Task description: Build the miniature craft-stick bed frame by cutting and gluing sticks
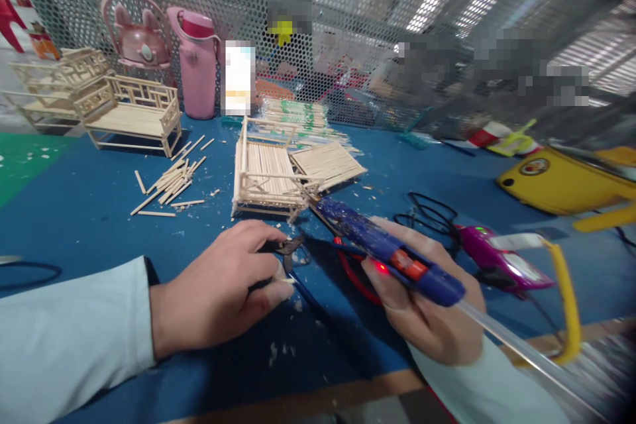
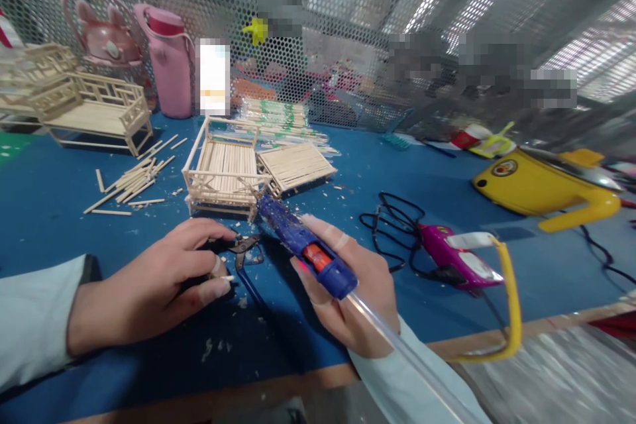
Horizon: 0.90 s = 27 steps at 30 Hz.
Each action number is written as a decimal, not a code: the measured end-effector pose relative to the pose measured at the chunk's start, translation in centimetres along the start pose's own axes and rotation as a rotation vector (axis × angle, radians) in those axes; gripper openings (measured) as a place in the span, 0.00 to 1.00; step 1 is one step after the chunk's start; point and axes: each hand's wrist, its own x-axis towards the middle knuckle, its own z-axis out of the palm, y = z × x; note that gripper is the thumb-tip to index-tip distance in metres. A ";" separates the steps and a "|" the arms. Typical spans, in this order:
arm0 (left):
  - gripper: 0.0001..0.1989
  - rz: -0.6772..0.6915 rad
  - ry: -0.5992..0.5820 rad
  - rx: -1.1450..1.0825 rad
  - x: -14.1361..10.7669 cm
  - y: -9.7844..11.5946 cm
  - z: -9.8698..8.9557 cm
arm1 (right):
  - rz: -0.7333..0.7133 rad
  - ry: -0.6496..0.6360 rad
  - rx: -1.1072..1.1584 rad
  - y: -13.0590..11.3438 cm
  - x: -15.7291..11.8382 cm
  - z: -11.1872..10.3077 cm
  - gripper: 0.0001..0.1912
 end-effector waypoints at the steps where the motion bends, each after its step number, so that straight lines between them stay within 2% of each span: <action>1: 0.12 0.001 0.000 0.002 0.0 0.0 0.0 | 0.005 0.004 0.000 0.0 0.0 0.0 0.19; 19: 0.13 -0.007 -0.016 0.011 0.1 0.0 -0.1 | 0.013 0.048 -0.018 0.1 0.1 0.5 0.19; 27: 0.13 -0.009 -0.024 0.012 0.0 0.0 -0.1 | 0.072 0.066 0.021 0.0 -0.1 0.6 0.19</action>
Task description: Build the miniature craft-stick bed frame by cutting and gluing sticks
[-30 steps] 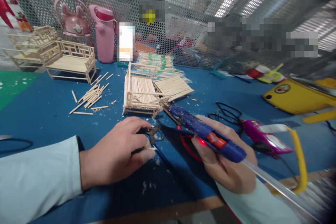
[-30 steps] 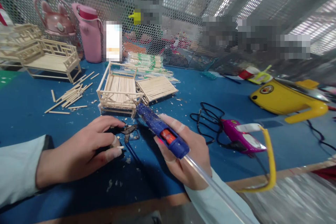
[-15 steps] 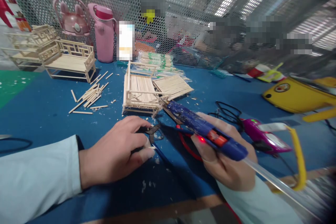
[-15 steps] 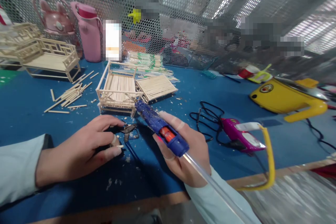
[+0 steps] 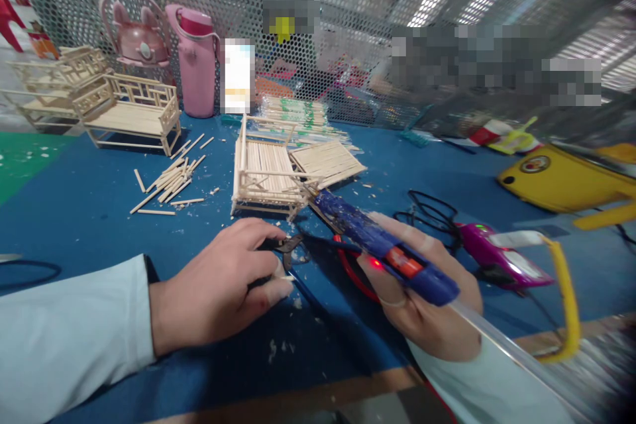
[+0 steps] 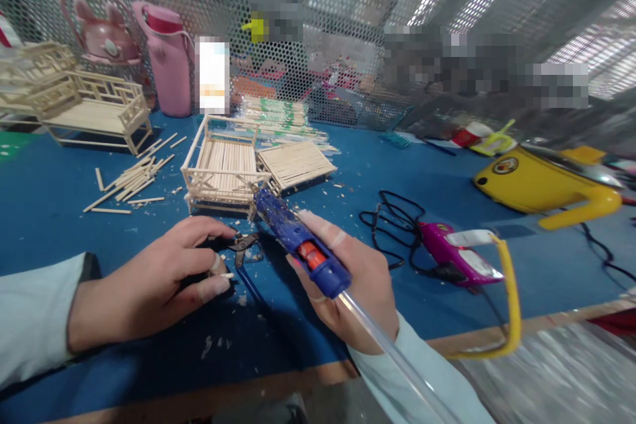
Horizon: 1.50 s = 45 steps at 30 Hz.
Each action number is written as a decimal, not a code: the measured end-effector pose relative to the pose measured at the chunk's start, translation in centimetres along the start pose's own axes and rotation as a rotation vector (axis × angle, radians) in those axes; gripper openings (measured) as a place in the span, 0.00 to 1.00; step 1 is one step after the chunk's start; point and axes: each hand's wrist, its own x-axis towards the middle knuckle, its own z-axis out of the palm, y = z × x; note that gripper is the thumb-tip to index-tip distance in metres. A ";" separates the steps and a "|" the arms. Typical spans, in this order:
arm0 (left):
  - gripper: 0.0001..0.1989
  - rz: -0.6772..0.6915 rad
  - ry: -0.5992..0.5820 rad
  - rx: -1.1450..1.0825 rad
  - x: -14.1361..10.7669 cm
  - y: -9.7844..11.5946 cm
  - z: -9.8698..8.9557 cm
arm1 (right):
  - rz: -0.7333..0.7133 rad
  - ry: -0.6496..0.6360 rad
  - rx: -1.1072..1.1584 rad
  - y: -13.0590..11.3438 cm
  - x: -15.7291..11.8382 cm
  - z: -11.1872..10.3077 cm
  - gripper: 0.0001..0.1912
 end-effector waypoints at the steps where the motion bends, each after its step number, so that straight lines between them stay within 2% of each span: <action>1: 0.13 0.000 -0.001 -0.001 0.0 0.0 0.0 | 0.005 -0.013 -0.005 0.0 0.0 -0.1 0.19; 5: 0.12 0.001 0.001 -0.002 0.1 0.1 -0.1 | -0.001 -0.053 -0.039 0.0 -0.1 -0.3 0.17; 19: 0.12 0.011 0.008 0.000 0.0 0.0 -0.1 | 0.014 -0.066 -0.095 0.3 0.0 0.1 0.16; 27: 0.12 0.007 0.006 -0.008 0.0 0.1 -0.1 | 0.002 -0.105 -0.113 0.3 -0.2 -0.9 0.16; 30: 0.12 0.009 0.004 -0.003 -0.1 0.0 -0.1 | 0.008 -0.069 -0.150 0.8 -0.8 -1.3 0.18; 35: 0.12 -0.001 -0.001 -0.004 -0.1 -0.1 0.0 | -0.068 0.004 -0.149 1.4 -1.1 -1.6 0.20; 40: 0.12 -0.009 -0.007 0.004 -0.1 -0.1 0.0 | 0.006 -0.090 -0.105 0.4 -0.2 -1.2 0.16; 45: 0.12 -0.010 -0.010 0.017 -0.2 -0.1 0.0 | 0.031 -0.067 -0.118 0.5 0.1 -1.0 0.16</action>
